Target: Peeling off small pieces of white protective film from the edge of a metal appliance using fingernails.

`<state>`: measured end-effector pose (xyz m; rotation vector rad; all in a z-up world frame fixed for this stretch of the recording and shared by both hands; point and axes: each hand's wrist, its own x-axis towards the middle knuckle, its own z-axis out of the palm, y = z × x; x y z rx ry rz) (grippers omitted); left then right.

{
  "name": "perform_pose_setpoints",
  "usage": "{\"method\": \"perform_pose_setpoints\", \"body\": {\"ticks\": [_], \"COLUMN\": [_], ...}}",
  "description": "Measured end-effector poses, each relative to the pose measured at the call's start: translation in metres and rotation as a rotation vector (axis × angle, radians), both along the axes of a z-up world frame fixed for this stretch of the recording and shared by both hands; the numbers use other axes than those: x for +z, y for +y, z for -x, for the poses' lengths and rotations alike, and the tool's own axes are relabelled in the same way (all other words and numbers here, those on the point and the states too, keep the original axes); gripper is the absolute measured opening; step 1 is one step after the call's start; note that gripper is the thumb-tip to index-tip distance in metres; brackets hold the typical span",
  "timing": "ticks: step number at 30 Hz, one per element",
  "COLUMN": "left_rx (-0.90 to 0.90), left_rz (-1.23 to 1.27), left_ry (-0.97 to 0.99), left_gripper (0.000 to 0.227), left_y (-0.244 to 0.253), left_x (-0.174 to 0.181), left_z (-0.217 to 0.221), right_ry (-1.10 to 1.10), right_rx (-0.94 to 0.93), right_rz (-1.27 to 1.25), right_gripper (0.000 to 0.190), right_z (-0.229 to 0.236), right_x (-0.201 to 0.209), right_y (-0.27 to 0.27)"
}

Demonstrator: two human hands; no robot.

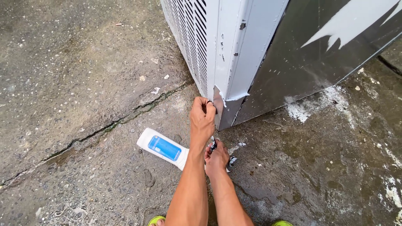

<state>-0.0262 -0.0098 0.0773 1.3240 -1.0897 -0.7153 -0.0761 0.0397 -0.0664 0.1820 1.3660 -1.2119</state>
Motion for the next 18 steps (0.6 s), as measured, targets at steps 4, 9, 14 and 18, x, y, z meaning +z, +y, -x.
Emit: {"method": "perform_pose_setpoints", "body": {"ticks": [4, 9, 14, 18], "left_rx": [0.036, 0.068, -0.068, 0.027], "left_rz": [0.03, 0.255, 0.27, 0.156], "left_ry": [0.293, 0.423, 0.332, 0.088], "left_gripper": [0.008, 0.007, 0.022, 0.022], "left_y": [-0.006, 0.006, 0.033, 0.042], "left_x": [0.023, 0.101, 0.092, 0.097], "left_z": [0.008, -0.008, 0.001, 0.017], "right_ry": [-0.029, -0.044, 0.042, 0.054], "right_rx": [-0.067, -0.362, -0.444, -0.18], "right_rz": [0.018, 0.078, 0.315, 0.694], "right_gripper": [0.019, 0.028, 0.044, 0.021], "right_z": [0.0, 0.025, 0.062, 0.08], "right_x": [0.012, 0.042, 0.173, 0.223], "right_y": [-0.002, -0.02, -0.02, -0.014]}}
